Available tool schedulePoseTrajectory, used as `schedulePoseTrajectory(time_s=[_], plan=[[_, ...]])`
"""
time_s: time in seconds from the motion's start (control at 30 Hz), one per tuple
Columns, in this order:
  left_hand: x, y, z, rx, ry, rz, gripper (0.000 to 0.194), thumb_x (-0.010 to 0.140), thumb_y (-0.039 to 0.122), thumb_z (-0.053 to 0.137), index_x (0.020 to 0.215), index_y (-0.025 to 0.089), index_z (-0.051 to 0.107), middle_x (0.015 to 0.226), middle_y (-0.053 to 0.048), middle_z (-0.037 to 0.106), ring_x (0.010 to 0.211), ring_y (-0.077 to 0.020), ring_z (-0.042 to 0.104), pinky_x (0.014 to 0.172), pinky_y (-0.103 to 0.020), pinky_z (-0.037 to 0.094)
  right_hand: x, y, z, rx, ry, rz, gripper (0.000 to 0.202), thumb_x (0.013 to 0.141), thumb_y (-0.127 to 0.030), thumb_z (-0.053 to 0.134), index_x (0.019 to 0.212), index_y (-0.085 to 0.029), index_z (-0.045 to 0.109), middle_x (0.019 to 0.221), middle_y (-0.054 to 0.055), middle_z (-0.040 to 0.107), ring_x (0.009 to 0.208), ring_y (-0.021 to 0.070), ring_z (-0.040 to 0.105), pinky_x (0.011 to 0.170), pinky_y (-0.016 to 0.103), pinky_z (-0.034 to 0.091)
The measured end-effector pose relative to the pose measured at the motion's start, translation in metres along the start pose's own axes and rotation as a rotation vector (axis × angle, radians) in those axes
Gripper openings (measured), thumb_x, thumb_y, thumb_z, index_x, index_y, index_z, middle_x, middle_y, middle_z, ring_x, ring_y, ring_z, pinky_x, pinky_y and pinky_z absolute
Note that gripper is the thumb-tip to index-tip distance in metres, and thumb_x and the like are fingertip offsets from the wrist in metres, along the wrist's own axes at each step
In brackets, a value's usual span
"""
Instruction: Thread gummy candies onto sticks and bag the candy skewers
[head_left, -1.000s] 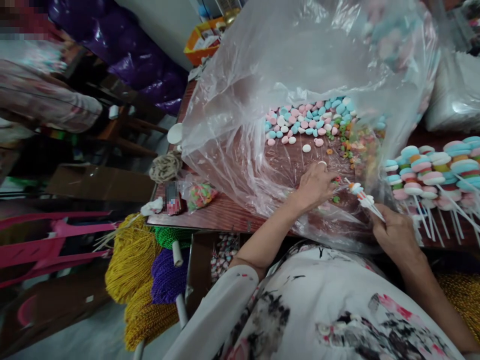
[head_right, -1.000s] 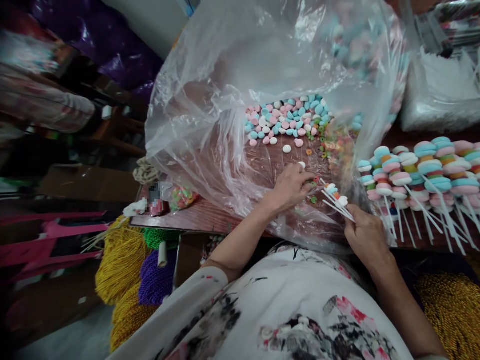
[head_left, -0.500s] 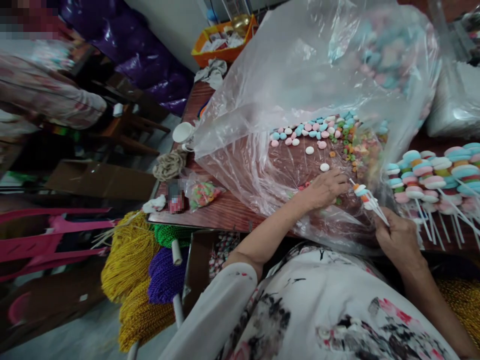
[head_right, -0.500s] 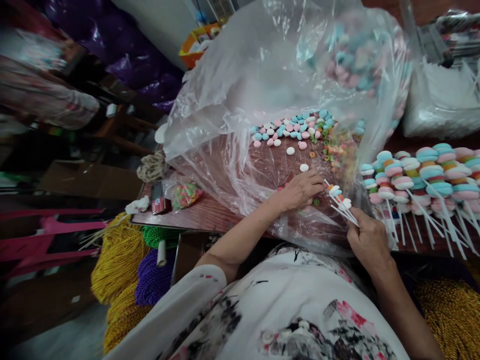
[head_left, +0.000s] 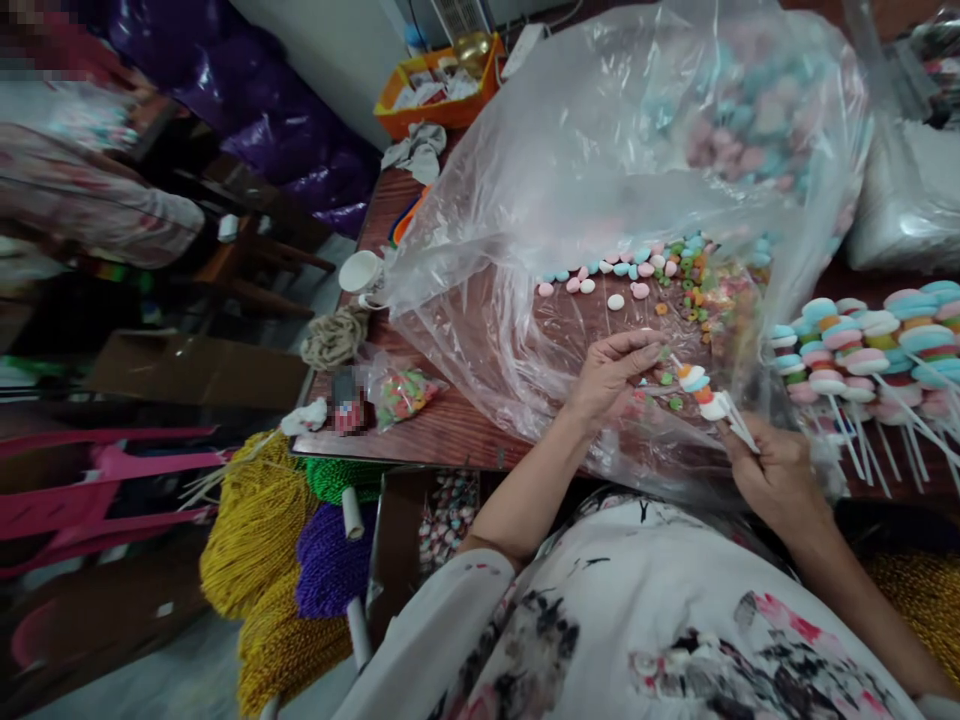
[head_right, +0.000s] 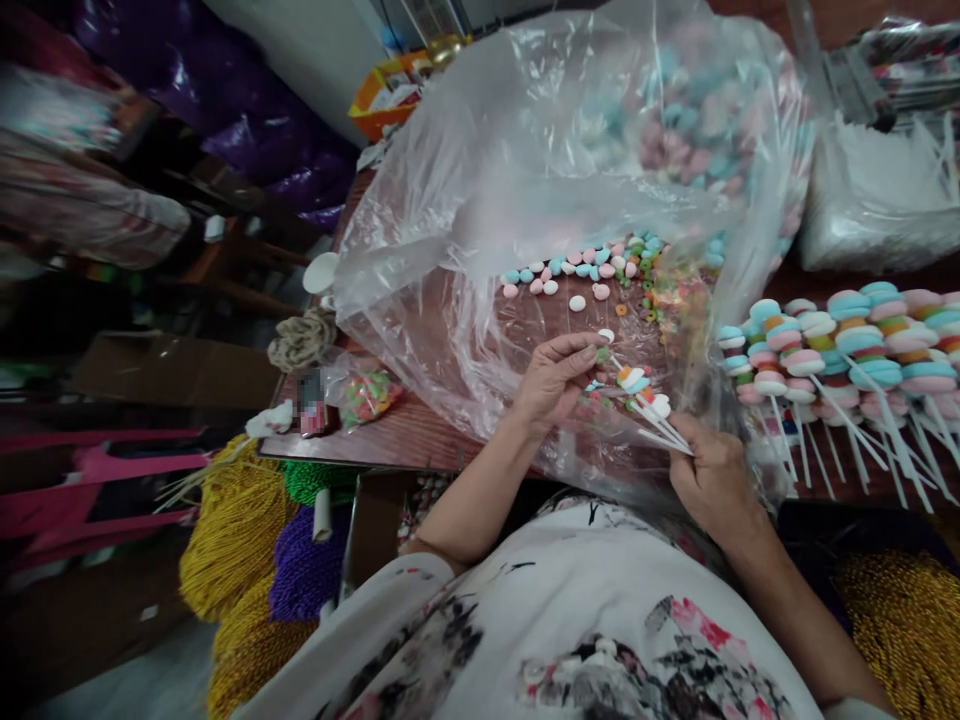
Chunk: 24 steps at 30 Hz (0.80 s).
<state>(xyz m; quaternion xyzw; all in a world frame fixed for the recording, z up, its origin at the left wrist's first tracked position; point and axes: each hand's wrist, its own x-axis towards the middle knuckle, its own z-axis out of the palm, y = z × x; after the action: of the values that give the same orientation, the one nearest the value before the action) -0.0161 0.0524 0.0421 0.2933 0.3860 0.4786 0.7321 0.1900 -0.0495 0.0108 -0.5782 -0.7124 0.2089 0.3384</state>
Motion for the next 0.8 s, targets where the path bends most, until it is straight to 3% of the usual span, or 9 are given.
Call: schedulePoseTrajectory(time_s=[0.17,0.3,0.4,0.5,0.67,0.8], plan=[[-0.004,-0.004,-0.003,0.010,0.074,0.056,0.033,0.054,0.036,0.090,0.075,0.017,0.075,0.071,0.002,0.067,0.058,-0.0059,0.056,0.057,-0.021,0.047,0.000,-0.004,-0.002,-0.037,-0.017,0.016,0.022,0.084,-0.018,0.050,0.093,-0.020,0.070,0.062,0.000,0.063,0.052,0.0147,0.054,0.054,0.027,0.040],[-0.003,-0.009,-0.009,0.098,0.027,0.139,0.025,0.060,0.036,0.087,0.074,0.018,0.076,0.076,0.001,0.065,0.063,-0.0057,0.054,0.059,-0.020,0.045,0.000,-0.008,-0.006,-0.079,-0.115,0.012,0.024,0.083,-0.017,0.047,0.091,-0.021,0.069,0.061,0.000,0.062,0.049,0.0147,0.052,0.054,0.028,0.040],[-0.003,-0.012,-0.012,0.203,-0.008,0.196,0.022,0.062,0.035,0.086,0.072,0.018,0.076,0.082,-0.001,0.065,0.071,-0.0082,0.058,0.063,-0.021,0.047,-0.001,-0.009,-0.004,-0.077,-0.072,0.006,0.024,0.082,-0.016,0.048,0.091,-0.021,0.069,0.062,0.001,0.064,0.051,0.0154,0.055,0.055,0.028,0.042],[-0.005,-0.014,-0.013,0.161,0.015,0.156,0.026,0.060,0.037,0.087,0.072,0.018,0.075,0.080,-0.001,0.065,0.068,-0.0080,0.057,0.062,-0.022,0.047,-0.002,-0.010,0.000,-0.042,0.026,-0.009,0.022,0.083,-0.016,0.050,0.093,-0.020,0.070,0.067,0.003,0.067,0.056,0.0166,0.060,0.057,0.028,0.045],[-0.009,-0.017,-0.011,0.023,0.073,0.052,0.030,0.057,0.037,0.089,0.073,0.016,0.074,0.074,0.002,0.065,0.061,-0.0067,0.055,0.058,-0.022,0.045,-0.003,-0.015,0.007,0.048,-0.035,-0.058,0.020,0.083,-0.012,0.049,0.087,-0.019,0.068,0.063,0.001,0.064,0.053,0.0134,0.057,0.057,0.025,0.044],[-0.012,-0.023,-0.008,-0.073,0.050,-0.039,0.033,0.054,0.033,0.091,0.075,0.016,0.073,0.070,0.002,0.065,0.062,-0.0068,0.057,0.063,-0.022,0.046,-0.004,-0.019,0.015,0.106,-0.024,0.035,0.018,0.086,-0.019,0.049,0.081,-0.019,0.066,0.061,0.000,0.061,0.052,0.0130,0.054,0.057,0.026,0.045]])
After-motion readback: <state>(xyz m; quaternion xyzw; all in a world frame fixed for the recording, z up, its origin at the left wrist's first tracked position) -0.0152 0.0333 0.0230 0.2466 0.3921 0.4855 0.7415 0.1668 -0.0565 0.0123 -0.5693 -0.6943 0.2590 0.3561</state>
